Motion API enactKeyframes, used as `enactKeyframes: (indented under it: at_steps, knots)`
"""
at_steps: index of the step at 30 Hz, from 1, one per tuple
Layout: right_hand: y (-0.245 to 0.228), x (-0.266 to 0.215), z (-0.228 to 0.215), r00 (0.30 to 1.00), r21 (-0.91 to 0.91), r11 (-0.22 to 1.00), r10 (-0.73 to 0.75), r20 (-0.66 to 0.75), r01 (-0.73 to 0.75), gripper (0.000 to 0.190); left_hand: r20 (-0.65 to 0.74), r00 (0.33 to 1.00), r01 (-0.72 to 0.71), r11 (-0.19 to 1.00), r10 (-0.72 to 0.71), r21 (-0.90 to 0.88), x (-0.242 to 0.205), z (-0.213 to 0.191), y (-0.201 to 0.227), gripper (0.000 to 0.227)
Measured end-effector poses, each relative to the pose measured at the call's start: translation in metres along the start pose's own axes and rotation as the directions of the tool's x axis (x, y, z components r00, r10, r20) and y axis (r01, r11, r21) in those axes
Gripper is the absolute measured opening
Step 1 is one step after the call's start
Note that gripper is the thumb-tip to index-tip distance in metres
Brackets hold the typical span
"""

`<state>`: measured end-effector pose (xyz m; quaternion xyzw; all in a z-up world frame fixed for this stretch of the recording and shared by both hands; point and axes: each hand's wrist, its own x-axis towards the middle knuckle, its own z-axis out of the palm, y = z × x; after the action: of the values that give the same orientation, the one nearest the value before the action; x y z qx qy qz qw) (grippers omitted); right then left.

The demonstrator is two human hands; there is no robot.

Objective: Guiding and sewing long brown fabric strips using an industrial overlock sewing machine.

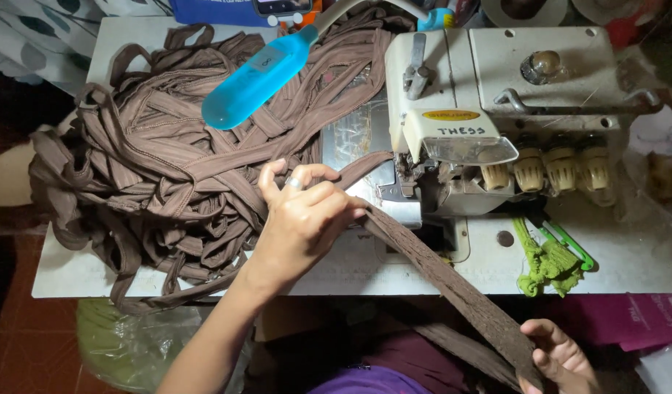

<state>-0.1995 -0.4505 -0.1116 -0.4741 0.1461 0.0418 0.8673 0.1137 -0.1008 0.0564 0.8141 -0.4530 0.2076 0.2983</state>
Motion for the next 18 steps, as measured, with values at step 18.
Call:
enactKeyframes:
  at_steps: [18]
  knots:
    - [0.054,0.017,0.044,0.954,0.265,0.917,0.296,0.049,-0.299,0.072,-0.054,0.991,-0.046,0.704,0.119,0.708,0.006,0.014,0.053,0.018]
